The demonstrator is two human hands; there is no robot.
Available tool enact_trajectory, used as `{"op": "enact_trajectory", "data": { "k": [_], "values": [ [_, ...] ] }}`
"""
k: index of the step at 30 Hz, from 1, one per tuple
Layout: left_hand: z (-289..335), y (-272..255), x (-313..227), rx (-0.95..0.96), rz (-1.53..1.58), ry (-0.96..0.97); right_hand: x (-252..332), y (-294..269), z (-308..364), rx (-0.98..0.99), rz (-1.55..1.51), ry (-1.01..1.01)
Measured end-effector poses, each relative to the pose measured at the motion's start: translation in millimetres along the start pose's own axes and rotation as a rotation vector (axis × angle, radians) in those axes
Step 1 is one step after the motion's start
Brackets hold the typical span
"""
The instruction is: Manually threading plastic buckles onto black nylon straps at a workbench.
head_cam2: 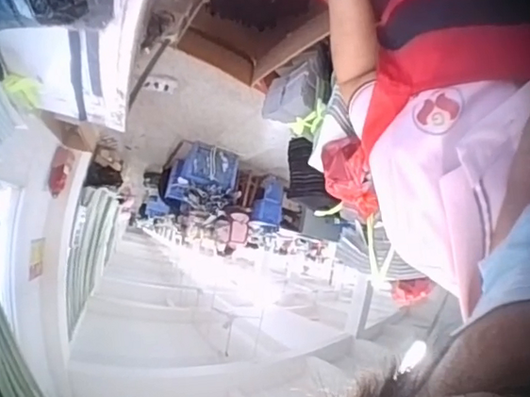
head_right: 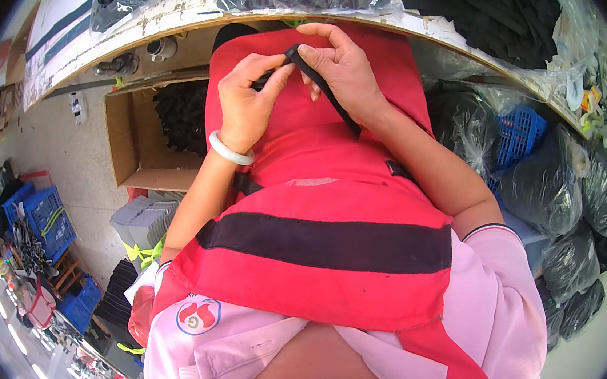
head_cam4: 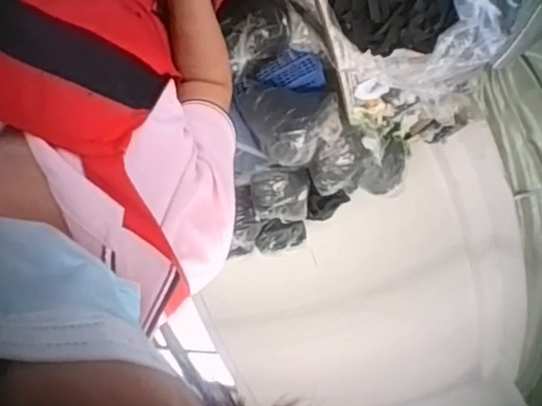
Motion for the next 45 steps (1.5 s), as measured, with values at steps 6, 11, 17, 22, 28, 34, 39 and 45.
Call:
{"op": "enact_trajectory", "data": {
  "k": [6, 11, 17, 22, 28, 34, 39, 45],
  "values": [
    [9, 0, -4, 0.040, -0.103, 0.255, -6, -5, -8, 0.159, -0.025, 0.211],
    [35, 18, 40, -0.149, 0.950, -0.709, -7, -2, -4, 0.095, 0.098, 0.107],
    [25, 14, 29, -0.176, 0.851, -0.694, 32, 14, 29, -0.039, 0.218, -0.304],
    [13, 13, 20, -0.138, 0.606, -0.507, 35, 8, 30, -0.081, 0.211, -0.183],
    [18, 10, 23, -0.105, 0.487, -0.461, 28, 5, 33, -0.144, 0.296, -0.091],
    [18, 8, 15, -0.107, 0.410, -0.357, 8, 0, 19, -0.113, 0.311, 0.057],
    [21, 9, 15, -0.142, 0.429, -0.279, 5, 4, 15, -0.102, 0.158, 0.030],
    [22, -2, 5, -0.030, 0.435, -0.065, -10, -2, 12, 0.224, 0.155, 0.390]
  ]
}}
Point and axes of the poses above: each hand's wrist, its own z-axis away from the middle knuckle, its own y-axis out of the palm, x = y × z, the point moved 6 cm from there along -z, towards the middle knuckle, and after that the axes turned 15 degrees about y, right-handed, at the moved point
